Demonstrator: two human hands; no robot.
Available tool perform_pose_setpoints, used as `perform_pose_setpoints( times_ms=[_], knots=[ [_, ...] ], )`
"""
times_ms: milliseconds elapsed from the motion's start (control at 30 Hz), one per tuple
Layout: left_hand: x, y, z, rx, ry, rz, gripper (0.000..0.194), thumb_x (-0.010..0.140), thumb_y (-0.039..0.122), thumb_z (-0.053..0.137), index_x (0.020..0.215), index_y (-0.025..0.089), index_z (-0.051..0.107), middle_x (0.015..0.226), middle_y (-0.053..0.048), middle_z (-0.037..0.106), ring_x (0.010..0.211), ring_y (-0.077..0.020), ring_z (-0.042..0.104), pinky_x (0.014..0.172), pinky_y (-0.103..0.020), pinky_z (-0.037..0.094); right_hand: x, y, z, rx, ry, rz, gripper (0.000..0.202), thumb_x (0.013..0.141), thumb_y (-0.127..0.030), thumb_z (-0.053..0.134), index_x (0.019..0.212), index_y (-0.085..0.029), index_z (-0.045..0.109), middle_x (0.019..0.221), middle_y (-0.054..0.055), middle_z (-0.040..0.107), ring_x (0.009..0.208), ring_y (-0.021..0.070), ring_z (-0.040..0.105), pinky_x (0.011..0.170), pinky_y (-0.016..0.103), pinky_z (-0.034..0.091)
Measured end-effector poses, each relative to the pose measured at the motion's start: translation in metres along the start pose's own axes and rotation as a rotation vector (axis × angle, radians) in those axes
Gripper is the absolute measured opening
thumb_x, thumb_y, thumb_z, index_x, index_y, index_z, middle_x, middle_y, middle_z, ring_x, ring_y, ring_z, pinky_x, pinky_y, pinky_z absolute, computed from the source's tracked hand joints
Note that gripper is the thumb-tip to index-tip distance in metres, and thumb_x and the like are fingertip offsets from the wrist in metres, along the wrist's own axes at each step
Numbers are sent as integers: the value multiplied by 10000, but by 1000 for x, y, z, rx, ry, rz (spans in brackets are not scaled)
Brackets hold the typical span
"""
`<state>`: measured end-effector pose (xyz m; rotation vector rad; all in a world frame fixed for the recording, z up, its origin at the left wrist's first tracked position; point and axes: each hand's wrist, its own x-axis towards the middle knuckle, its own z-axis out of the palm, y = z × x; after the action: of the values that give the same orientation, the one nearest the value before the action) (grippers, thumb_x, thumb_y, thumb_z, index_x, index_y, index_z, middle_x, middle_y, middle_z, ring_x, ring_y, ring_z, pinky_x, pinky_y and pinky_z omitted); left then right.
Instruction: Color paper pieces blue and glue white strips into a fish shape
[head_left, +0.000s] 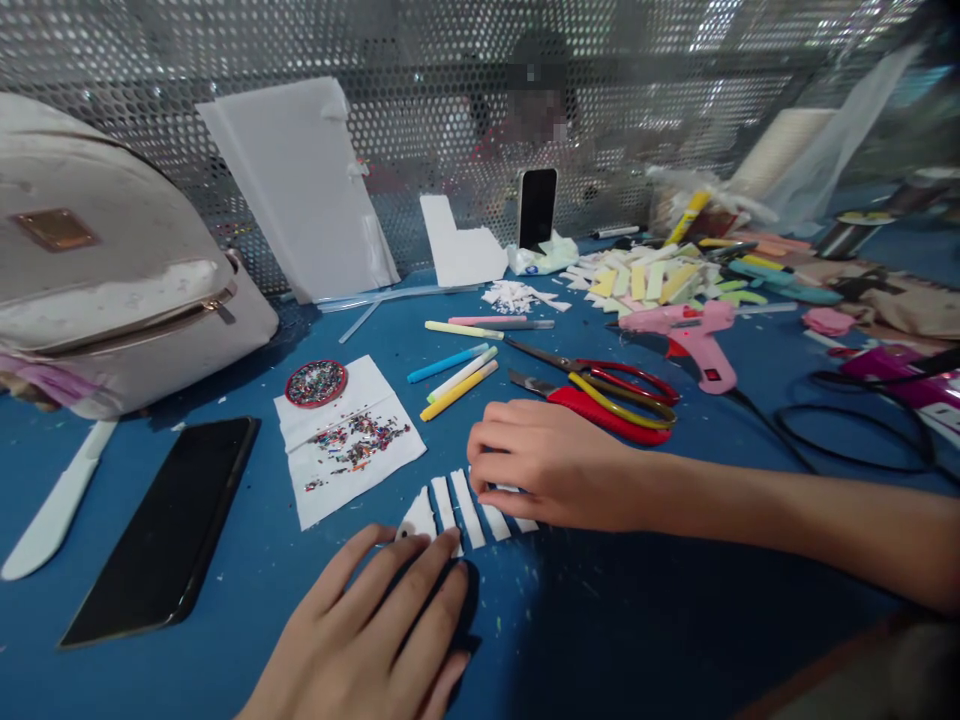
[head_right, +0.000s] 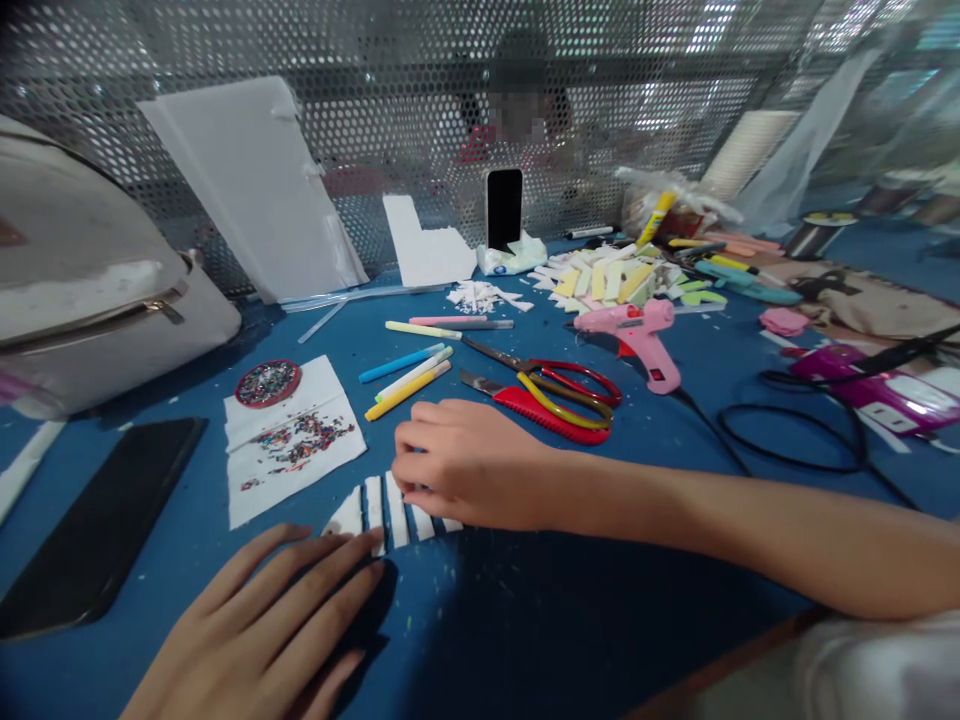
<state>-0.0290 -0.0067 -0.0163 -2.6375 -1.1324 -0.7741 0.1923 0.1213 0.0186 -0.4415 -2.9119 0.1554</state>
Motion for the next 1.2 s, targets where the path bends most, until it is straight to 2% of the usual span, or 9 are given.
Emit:
perform_pose_setpoints(
  times_ms=[100,500,600,733,933,1067,1200],
  knots=[
    [-1,0,-1,9,-36,3,302,994,356,482,1138,189,689,1225,-17,678,1094,-191,623,1157,-346,223,0,-1,0,-17,7,-4,184,969,-265,533,884,-153,650,968,61,625,870,184,459,765,323,351],
    [0,0,0,71,-51,19,299,987,361,494,1155,204,684,1260,-7,659,1096,-193,618,1139,-355,241,-1,-1,0,-48,35,-21,212,975,-294,519,886,-156,653,956,55,626,867,190,459,760,329,352],
    [-2,3,-3,80,-27,28,304,997,359,478,1156,195,680,1272,-16,652,1071,-199,619,1095,-367,277,-3,-2,-5,-37,25,-14,248,985,-309,498,891,-152,666,959,64,632,877,196,469,777,336,363],
    [-3,13,-3,122,-24,63,297,1021,349,435,1137,221,677,1284,-6,643,914,-161,618,961,-354,342,-11,-1,-12,23,-7,-15,279,1005,-308,454,986,-151,684,1021,78,642,934,209,494,822,349,375],
    [10,26,1,207,-102,86,374,1038,411,343,1214,224,615,1303,-71,625,840,-174,606,837,-355,364,-23,2,-10,108,-15,-11,272,1000,-303,462,1100,-157,668,1111,93,641,998,223,505,870,367,382],
    [21,29,1,300,-230,122,493,1039,488,261,1324,189,530,1338,-141,585,918,-193,632,844,-348,352,-27,2,-8,97,-8,-4,297,1006,-310,439,1142,-165,659,1142,92,640,1010,232,507,874,380,386],
    [26,30,2,332,-275,119,591,1017,572,220,1359,168,484,1355,-190,555,988,-210,642,860,-352,350,-31,0,-8,54,-10,-22,315,1000,-311,442,1172,-152,653,1166,99,639,1002,247,510,871,401,391]
  ],
)
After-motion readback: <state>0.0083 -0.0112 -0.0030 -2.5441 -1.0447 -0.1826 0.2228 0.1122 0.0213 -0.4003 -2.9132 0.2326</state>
